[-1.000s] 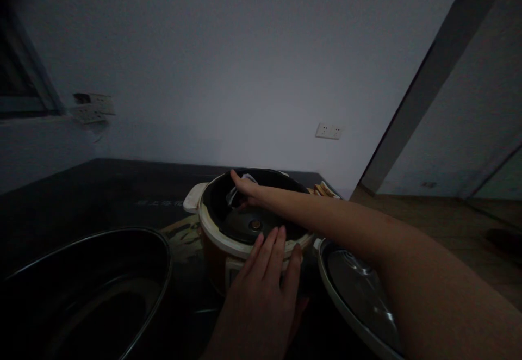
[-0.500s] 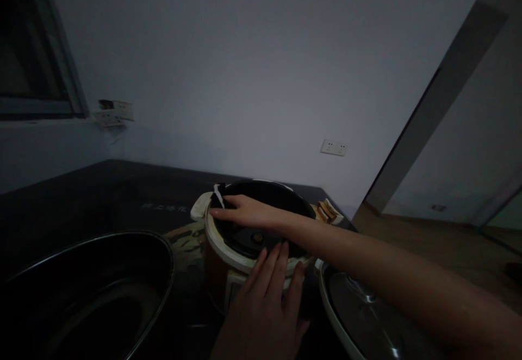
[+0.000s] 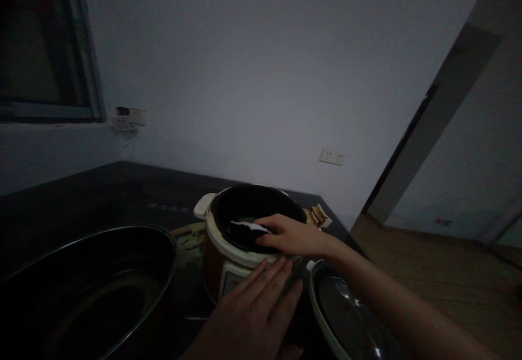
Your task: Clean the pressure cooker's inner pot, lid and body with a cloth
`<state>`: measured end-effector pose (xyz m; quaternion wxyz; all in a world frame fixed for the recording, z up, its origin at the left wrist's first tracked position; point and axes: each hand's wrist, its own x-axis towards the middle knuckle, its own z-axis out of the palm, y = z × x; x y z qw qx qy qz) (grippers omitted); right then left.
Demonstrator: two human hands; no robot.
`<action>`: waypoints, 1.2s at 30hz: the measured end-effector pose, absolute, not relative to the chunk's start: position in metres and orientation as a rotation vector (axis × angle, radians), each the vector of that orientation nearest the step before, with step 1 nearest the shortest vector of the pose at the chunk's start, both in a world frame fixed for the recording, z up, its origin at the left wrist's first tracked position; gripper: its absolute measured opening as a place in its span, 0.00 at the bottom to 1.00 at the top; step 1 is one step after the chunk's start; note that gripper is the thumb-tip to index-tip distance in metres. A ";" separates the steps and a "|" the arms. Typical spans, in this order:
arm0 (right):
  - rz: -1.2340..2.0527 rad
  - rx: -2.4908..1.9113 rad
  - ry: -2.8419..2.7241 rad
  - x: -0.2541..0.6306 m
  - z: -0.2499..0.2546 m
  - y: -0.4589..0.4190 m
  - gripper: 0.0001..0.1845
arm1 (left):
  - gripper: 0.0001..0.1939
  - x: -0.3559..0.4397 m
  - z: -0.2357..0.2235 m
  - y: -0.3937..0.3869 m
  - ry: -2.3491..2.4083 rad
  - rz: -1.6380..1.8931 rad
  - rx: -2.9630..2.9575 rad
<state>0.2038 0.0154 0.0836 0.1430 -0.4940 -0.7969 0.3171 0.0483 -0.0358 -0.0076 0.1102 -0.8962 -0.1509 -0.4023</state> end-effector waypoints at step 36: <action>-0.208 -1.528 -2.724 0.097 0.060 0.042 0.27 | 0.22 0.039 -0.088 -0.016 -0.064 -1.018 -3.789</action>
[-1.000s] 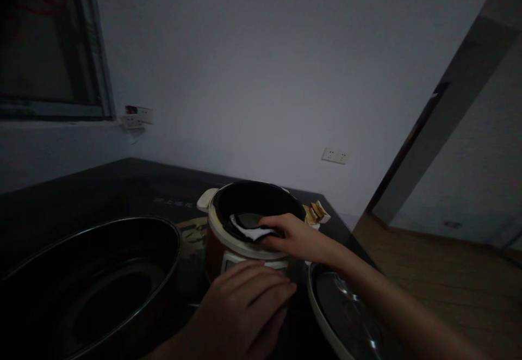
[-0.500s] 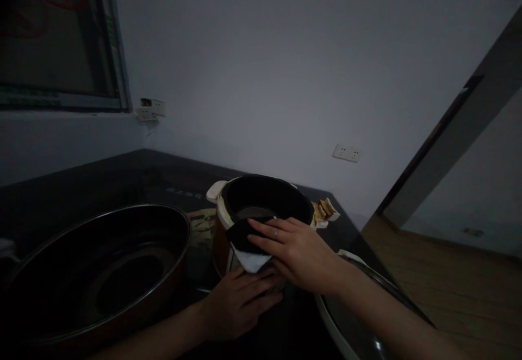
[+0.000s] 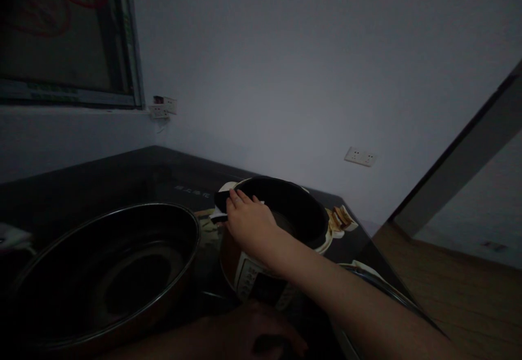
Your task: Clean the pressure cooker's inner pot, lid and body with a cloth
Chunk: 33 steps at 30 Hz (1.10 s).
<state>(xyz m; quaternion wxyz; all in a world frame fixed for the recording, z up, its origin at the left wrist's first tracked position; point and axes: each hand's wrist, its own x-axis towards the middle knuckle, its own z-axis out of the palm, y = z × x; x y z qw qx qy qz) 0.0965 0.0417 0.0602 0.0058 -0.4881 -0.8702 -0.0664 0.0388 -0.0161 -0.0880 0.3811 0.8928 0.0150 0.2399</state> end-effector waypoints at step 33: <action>-0.273 -1.463 -2.811 0.088 0.059 0.087 0.26 | 0.31 -0.015 -0.019 -0.021 0.910 0.885 3.007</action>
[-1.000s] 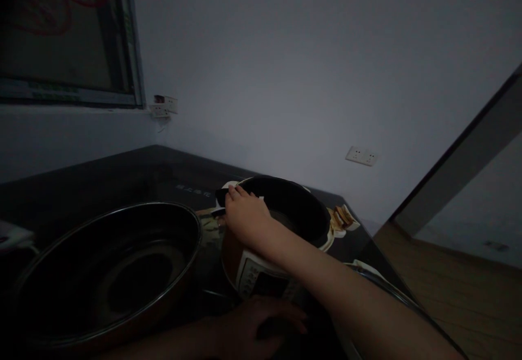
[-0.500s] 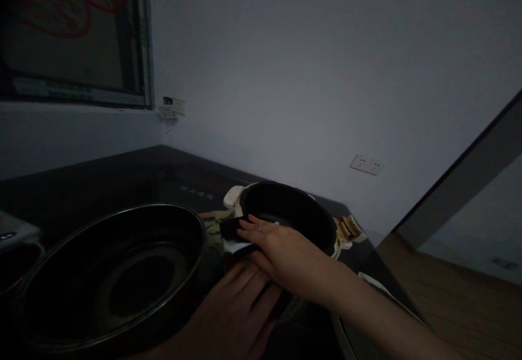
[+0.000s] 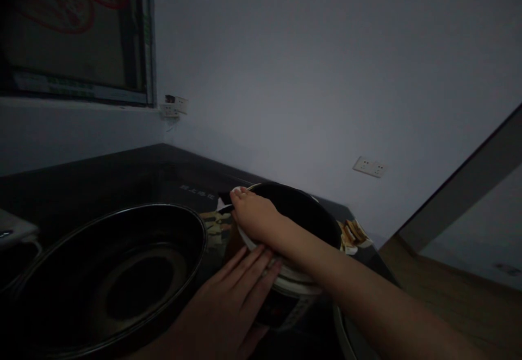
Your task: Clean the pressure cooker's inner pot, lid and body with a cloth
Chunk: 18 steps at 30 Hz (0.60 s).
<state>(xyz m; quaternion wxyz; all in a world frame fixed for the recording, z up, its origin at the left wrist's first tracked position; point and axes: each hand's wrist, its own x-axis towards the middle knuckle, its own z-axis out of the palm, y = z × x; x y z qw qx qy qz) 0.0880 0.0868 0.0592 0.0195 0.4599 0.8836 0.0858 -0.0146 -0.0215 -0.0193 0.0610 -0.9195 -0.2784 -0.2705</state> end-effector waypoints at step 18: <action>-0.071 1.385 2.934 0.101 0.062 0.110 0.26 | 0.27 -0.020 -0.015 -0.009 -0.971 -0.912 -2.547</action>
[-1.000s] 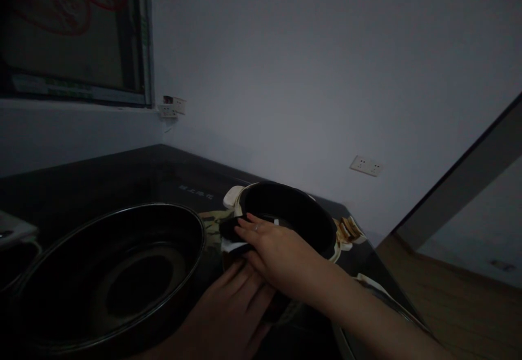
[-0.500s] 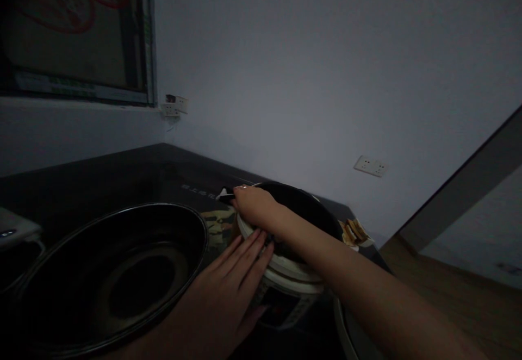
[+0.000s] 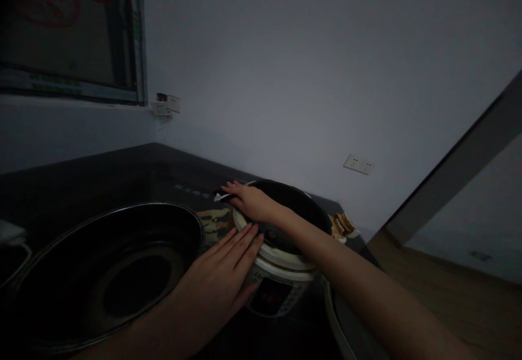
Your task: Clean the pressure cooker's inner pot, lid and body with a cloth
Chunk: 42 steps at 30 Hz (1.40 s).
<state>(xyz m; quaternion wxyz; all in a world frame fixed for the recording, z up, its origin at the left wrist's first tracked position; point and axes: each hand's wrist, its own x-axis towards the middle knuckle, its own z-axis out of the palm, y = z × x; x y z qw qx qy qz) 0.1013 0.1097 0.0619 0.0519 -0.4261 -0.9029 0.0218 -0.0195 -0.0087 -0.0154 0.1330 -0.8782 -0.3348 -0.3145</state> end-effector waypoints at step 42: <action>0.088 -1.560 -2.512 0.183 0.063 0.232 0.11 | 0.32 -0.020 -0.019 -0.007 -0.953 -0.790 -2.637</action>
